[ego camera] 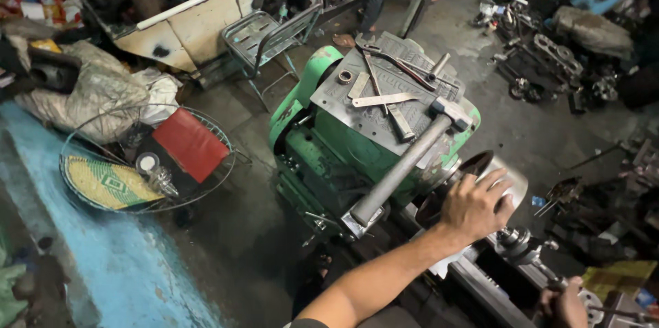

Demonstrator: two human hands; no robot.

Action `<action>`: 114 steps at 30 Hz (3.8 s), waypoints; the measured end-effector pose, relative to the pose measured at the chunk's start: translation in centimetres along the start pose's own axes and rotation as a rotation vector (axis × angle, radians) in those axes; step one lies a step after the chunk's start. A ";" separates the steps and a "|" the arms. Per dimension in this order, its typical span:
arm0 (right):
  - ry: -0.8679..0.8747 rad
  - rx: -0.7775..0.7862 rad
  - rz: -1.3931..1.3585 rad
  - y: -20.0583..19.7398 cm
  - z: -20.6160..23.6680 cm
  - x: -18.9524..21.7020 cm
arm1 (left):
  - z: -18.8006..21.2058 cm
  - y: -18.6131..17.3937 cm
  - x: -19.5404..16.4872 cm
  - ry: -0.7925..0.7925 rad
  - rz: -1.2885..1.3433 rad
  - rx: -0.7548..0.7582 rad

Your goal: The person operates a metal lathe, machining a pulley-like metal component clamped in the chuck. They rotate the chuck by hand, strike the workpiece area with a hammer, tighten components with a wrench, turn the tailstock handwheel, and run the lathe with the workpiece spinning.

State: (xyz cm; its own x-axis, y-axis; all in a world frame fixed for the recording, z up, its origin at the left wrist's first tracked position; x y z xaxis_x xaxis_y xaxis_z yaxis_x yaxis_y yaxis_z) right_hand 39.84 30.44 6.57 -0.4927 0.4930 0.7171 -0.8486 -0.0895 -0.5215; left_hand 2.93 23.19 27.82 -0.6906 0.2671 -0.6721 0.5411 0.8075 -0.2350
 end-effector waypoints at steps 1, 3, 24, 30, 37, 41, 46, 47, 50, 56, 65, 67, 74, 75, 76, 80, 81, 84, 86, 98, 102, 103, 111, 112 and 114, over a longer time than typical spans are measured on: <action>-0.006 0.004 0.013 -0.1 0.6 -0.4 | 0.0 -0.2 -0.1 0.002 0.002 0.004; -0.128 -0.016 -0.185 -0.7 2.0 0.1 | 0.0 -0.5 -0.2 0.004 0.007 0.009; -0.122 -0.201 -0.880 0.2 8.5 1.2 | -1.9 -4.2 -0.7 0.132 -0.043 0.163; 0.012 -0.133 -0.446 2.1 9.0 0.5 | -2.4 -5.0 -0.9 0.155 -0.082 0.170; -0.014 -0.003 -0.587 3.5 9.3 2.6 | -2.3 -5.0 -0.5 0.142 -0.096 0.188; 0.024 -0.043 -0.678 3.1 8.8 1.7 | -2.4 -5.1 -0.4 0.153 -0.102 0.170; -0.055 0.163 -0.601 4.5 8.9 1.6 | -2.4 -5.1 -0.3 0.150 -0.108 0.167; -0.051 0.163 -0.555 4.7 8.9 1.6 | -2.4 -5.1 -0.3 0.149 -0.100 0.167; -0.035 0.005 -0.568 3.5 8.7 2.0 | -2.5 -5.2 -0.3 0.150 -0.091 0.164; -0.572 0.086 -0.427 2.0 11.6 7.9 | -2.5 -5.3 -0.2 0.155 -0.086 0.159; -0.248 0.119 -0.366 3.0 9.2 3.6 | -2.6 -5.1 0.1 0.131 -0.077 0.156; -0.349 0.120 -0.468 3.1 9.8 4.8 | -2.6 -5.1 0.2 0.132 -0.082 0.194; -0.341 0.036 -0.576 2.1 11.4 5.5 | 3.2 -10.8 0.2 0.177 0.047 0.247; -0.375 0.037 -0.478 2.1 11.6 5.7 | 4.8 -12.5 1.0 0.126 0.047 0.216; -0.406 0.035 -0.379 2.1 11.7 5.8 | 6.6 -14.1 1.9 0.073 0.047 0.188; -0.785 0.129 -1.059 -1.0 13.0 8.1 | 13.3 -17.8 7.7 -0.301 0.121 0.275; -0.634 0.016 -0.962 -1.0 11.6 7.0 | 15.3 -17.4 9.0 -0.405 0.109 0.381; -0.223 0.074 -0.460 1.6 9.1 4.2 | 20.5 -15.3 11.0 -0.646 0.145 0.686; -0.394 0.160 -0.259 2.2 9.5 5.7 | 23.2 -13.5 10.4 -0.748 0.252 0.872; -0.450 0.194 -0.453 2.1 10.6 8.3 | 26.1 -9.8 5.7 -0.666 0.223 1.202; -0.452 0.115 -0.862 0.2 10.9 8.1 | 27.1 -10.1 6.0 -0.674 0.281 1.178; -0.295 0.071 -0.918 0.4 10.1 6.9 | 27.5 -10.2 6.4 -0.682 0.260 1.184; -0.359 0.284 -0.828 4.8 11.7 8.0 | 29.8 -10.6 7.6 -0.648 0.142 1.236; -0.293 0.312 -0.945 5.3 11.8 7.8 | 29.8 -10.6 7.5 -0.654 0.154 1.220; -0.218 0.292 -1.174 5.5 11.6 7.7 | 30.1 -10.8 7.6 -0.670 0.131 1.225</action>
State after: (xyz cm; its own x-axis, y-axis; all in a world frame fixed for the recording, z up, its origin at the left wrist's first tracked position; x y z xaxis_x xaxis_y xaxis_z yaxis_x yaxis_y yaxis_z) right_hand 29.13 23.68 14.54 0.6005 0.2527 0.7586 -0.7966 0.1070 0.5949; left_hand 6.28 0.71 4.07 -0.4336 -0.2749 -0.8582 0.8925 -0.2622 -0.3670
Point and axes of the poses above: each hand's wrist, its own z-axis away from the middle knuckle, its own y-axis out of the palm, x = y × z, the point moved 9 cm from there along -z, towards the middle knuckle, and after that the axes turned 10 degrees about -x, right-handed, at the moved point
